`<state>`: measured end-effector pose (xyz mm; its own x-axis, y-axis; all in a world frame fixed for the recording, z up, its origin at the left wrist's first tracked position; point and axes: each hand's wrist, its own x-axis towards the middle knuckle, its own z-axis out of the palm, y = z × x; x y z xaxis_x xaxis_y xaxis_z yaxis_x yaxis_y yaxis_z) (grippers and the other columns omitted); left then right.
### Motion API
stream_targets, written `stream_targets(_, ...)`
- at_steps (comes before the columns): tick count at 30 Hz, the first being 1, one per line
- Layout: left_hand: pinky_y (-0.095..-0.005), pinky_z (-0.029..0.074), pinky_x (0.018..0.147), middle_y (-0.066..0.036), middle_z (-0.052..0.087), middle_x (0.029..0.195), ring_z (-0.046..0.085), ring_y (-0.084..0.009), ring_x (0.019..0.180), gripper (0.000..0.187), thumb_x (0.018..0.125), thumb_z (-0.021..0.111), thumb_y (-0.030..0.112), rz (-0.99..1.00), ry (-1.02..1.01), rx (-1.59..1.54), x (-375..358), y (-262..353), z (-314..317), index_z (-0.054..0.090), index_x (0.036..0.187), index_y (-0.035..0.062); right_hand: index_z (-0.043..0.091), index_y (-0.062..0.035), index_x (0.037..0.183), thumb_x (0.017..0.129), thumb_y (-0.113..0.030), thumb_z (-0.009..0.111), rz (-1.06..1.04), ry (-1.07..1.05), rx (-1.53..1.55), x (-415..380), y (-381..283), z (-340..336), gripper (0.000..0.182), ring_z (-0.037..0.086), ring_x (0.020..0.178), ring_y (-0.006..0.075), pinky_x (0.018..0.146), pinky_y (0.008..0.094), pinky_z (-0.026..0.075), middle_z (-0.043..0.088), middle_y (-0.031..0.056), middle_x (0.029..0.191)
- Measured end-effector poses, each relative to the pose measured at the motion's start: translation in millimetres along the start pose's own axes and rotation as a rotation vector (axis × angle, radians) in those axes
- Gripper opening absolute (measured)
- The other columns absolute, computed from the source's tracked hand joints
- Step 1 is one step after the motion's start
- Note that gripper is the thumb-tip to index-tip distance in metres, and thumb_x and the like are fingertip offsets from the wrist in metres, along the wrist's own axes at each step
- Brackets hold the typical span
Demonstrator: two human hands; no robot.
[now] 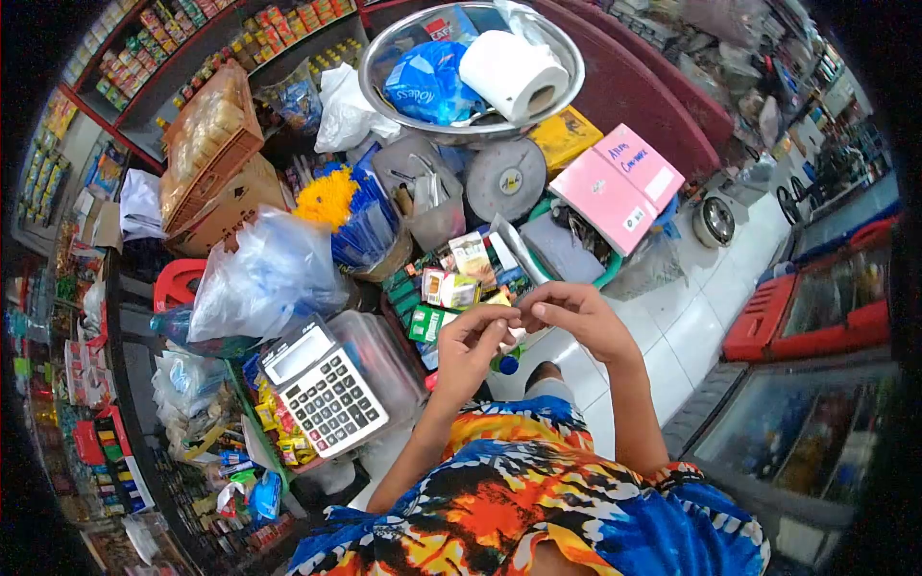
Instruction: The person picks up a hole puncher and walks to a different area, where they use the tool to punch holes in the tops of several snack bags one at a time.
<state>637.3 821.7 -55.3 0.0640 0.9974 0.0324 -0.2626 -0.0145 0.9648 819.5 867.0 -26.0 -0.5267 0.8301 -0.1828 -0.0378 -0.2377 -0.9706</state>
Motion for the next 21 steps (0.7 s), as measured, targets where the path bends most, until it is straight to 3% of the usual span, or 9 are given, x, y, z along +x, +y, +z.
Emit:
stream_targets(3,-0.023,0.048,0.069,-0.008,0.062,0.089,0.059,-0.0108,0.078,0.016,0.087,0.051,0.001,0.054,0.078,0.097,34.7,4.0,0.5,0.062,0.098,-0.0033,0.061,0.0016,0.099,0.089,-0.016,0.055,0.084,-0.042,-0.015,32.6,-10.5,-27.0,0.022,0.058,0.081,0.0094,0.071,0.0235,0.047,0.063,0.005,0.086)
stream_targets(5,-0.0231,0.048,0.068,-0.008,0.062,0.09,0.059,-0.0106,0.077,0.016,0.086,0.05,0.0,0.12,0.177,0.148,57.8,7.7,0.1,0.062,0.097,-0.0031,0.061,0.0019,0.098,0.089,-0.018,0.054,-0.079,-0.144,-0.136,54.5,-18.4,-49.1,0.023,0.057,0.082,0.0096,0.07,0.0229,0.046,0.064,0.005,0.084)
stream_targets(9,-0.0213,0.045,0.067,-0.007,0.061,0.086,0.057,-0.0095,0.072,0.015,0.086,0.05,-0.001,0.202,0.387,0.176,94.0,21.9,10.3,0.061,0.095,-0.0035,0.062,0.0,0.092,0.085,-0.018,0.057,-0.058,-0.272,-0.69,69.2,-56.5,-115.6,0.02,0.059,0.074,0.014,0.069,0.0295,0.046,0.064,0.009,0.079)
stream_targets(11,-0.021,0.045,0.066,-0.007,0.061,0.085,0.057,-0.0095,0.071,0.015,0.086,0.05,-0.002,0.248,0.451,0.182,109.2,26.4,16.1,0.061,0.095,-0.0043,0.063,0.0008,0.091,0.085,-0.017,0.058,-0.111,-0.296,-0.646,75.1,-66.2,-149.3,0.019,0.061,0.073,0.0162,0.068,0.0295,0.047,0.065,0.01,0.079)
stream_targets(14,-0.0217,0.045,0.067,-0.007,0.061,0.084,0.057,-0.01,0.071,0.013,0.085,0.051,-0.002,0.278,0.54,0.266,128.5,30.4,25.7,0.062,0.092,-0.0038,0.063,0.0028,0.087,0.083,-0.008,0.058,-0.222,-0.034,-0.675,88.1,-97.4,-177.3,0.013,0.061,0.076,0.0141,0.07,0.0275,0.048,0.065,0.0089,0.08)
stream_targets(17,-0.0239,0.045,0.067,-0.007,0.061,0.083,0.057,-0.0112,0.072,0.012,0.082,0.053,-0.004,0.418,0.616,0.531,150.0,45.8,33.2,0.062,0.089,-0.0036,0.062,0.002,0.095,0.081,-0.004,0.06,-0.473,0.293,-0.302,107.1,-121.9,-176.4,0.015,0.061,0.077,0.0131,0.073,0.0255,0.047,0.064,0.0068,0.085)
stream_targets(18,-0.0265,0.045,0.068,-0.009,0.061,0.082,0.058,-0.0159,0.073,0.014,0.077,0.055,-0.006,0.473,0.642,0.666,158.1,50.3,31.0,0.063,0.088,-0.0017,0.058,-0.0002,0.107,0.076,-0.004,0.064,-0.552,0.293,-0.392,116.9,-130.5,-175.8,0.032,0.06,0.085,0.0183,0.076,0.0283,0.047,0.062,0.0125,0.096)
stream_targets(19,-0.0265,0.045,0.068,-0.009,0.061,0.082,0.058,-0.0159,0.073,0.014,0.077,0.055,-0.006,0.471,0.664,0.674,166.2,57.6,31.0,0.063,0.088,-0.0017,0.058,-0.0002,0.107,0.076,-0.004,0.064,-0.552,0.27,-0.387,127.0,-143.0,-170.2,0.032,0.06,0.085,0.0183,0.076,0.0283,0.047,0.062,0.0125,0.096)
stream_targets(21,-0.0278,0.045,0.067,-0.011,0.061,0.083,0.059,-0.0212,0.074,0.019,0.074,0.055,-0.007,0.596,0.669,0.991,183.3,76.2,32.4,0.064,0.088,0.0008,0.052,-0.0073,0.119,0.071,-0.007,0.066,-0.908,0.146,-0.924,147.6,-166.2,-152.6,0.05,0.058,0.094,0.0254,0.078,0.034,0.048,0.056,0.0166,0.109)
